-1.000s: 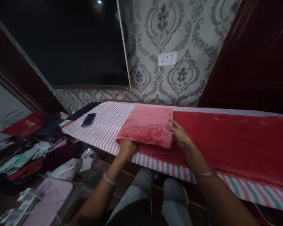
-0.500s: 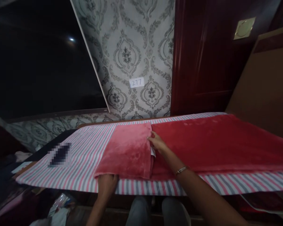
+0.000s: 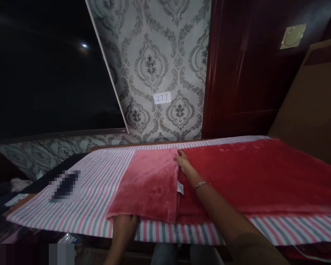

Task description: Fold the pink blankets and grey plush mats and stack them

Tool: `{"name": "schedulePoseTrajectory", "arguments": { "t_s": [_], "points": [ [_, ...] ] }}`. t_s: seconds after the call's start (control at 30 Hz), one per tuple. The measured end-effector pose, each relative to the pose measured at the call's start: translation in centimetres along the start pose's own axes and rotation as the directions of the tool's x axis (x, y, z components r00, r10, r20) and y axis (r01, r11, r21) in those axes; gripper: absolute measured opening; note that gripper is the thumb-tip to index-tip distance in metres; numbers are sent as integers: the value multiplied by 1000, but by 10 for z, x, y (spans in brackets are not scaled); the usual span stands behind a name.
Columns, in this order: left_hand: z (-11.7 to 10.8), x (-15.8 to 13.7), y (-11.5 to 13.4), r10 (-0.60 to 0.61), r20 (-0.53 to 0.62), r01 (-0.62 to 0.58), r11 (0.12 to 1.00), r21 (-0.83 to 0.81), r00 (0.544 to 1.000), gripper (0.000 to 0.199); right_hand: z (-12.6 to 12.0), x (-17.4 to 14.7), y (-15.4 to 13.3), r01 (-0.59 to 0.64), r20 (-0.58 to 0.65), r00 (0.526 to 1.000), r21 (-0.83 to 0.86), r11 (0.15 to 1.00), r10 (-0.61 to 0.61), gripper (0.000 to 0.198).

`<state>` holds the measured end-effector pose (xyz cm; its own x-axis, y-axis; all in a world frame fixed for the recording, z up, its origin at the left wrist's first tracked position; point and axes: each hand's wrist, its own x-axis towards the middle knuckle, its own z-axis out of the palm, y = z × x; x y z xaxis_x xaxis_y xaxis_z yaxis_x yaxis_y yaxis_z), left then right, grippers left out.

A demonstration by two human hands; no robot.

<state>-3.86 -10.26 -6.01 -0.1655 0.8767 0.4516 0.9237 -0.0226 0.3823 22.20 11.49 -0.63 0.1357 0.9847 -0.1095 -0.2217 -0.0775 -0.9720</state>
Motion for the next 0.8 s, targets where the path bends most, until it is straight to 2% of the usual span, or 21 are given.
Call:
{"name": "schedulePoseTrajectory", "arguments": {
  "t_s": [0.17,0.33,0.47,0.6,0.67,0.73,0.8],
  "points": [
    [1,-3,3,42,-17,-41,997,71,999,37,3,13,-7,-14,-8,1000,-3,1000,14,85],
    [15,-9,0,85,-98,-73,991,115,992,36,19,28,-13,-9,34,999,-64,998,11,89],
    [21,-14,4,34,-101,-11,976,215,994,38,24,36,-16,18,-15,1000,-239,971,-23,85],
    [15,-15,10,68,-104,-43,973,227,992,42,25,40,-24,51,-104,988,-495,868,-118,83],
    [13,-15,13,74,-109,-47,973,227,991,45,35,41,-30,141,-55,975,-602,786,-217,80],
    [13,-17,14,67,-105,-40,969,243,992,46,55,42,-33,262,81,956,-667,698,-282,71],
    [14,-19,15,58,-95,-31,965,261,994,45,83,42,-32,372,250,928,-685,626,-278,58]
  ]
}}
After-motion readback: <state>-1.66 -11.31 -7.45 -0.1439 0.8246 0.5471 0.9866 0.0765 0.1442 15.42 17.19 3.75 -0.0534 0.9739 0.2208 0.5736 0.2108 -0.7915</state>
